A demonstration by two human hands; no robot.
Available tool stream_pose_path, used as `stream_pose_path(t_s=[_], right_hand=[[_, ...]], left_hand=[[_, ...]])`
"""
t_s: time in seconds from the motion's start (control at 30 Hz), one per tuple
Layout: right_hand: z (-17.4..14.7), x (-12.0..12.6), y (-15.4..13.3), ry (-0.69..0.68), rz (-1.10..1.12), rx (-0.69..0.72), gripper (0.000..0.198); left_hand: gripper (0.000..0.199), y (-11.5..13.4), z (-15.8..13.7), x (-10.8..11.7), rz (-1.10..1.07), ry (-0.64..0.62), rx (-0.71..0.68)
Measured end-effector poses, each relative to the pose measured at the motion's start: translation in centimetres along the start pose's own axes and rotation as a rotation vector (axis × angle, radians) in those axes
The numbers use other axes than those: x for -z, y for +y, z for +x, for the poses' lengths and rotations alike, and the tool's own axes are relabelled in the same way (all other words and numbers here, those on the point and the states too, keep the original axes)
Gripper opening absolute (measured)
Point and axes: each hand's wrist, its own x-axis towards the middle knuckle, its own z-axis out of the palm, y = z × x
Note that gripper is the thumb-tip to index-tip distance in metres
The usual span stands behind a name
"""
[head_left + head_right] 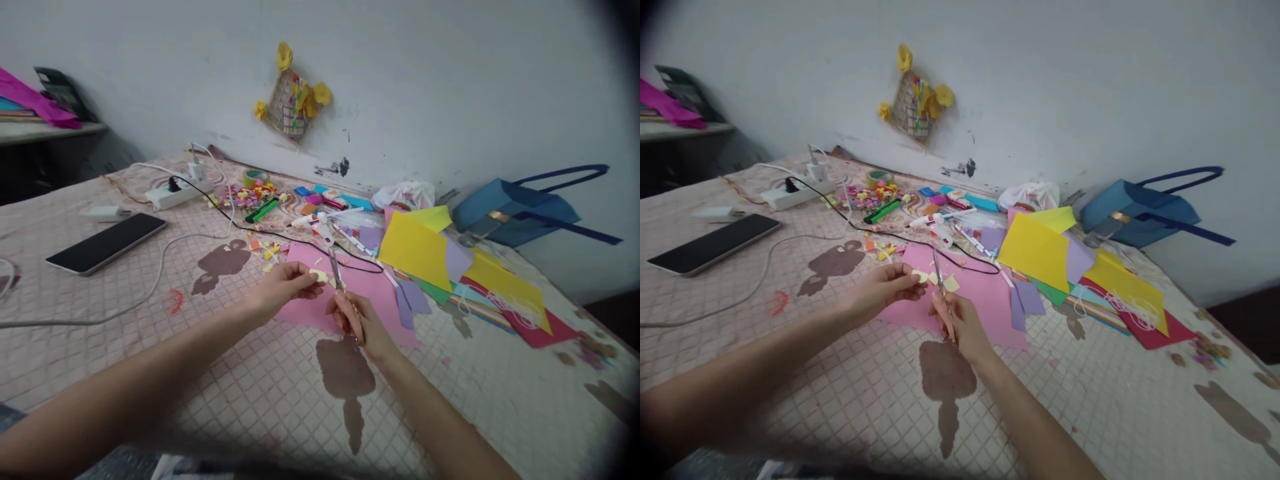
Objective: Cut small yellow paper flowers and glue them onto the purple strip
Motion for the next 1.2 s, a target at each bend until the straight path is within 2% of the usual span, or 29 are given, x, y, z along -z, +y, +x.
stream_pose_path(t_s=[0.13,0.33,0.97,1.2], right_hand=[[-0.35,-0.08,-0.21,-0.056,-0.131,-0.016,0.039],[-0.37,0.02,0.17,-0.056,-0.211,-0.011,0.040],[-0.29,0.28,0.54,-0.052,-0.210,-0.071,0.037],[-0.21,0.37,0.41,-0.035,-0.243,-0.041,0.037]], left_hand=[[0.020,0.28,0.17,0.28,-0.051,0.032,-0.026],[0.019,0.31,0.26,0.35,-0.092,0.030,-0.036],[0.020,0.13,0.34,0.51,-0.101,0.015,-0.034],[0.020,0.15,0.32,0.56,-0.109,0.021,-0.031]])
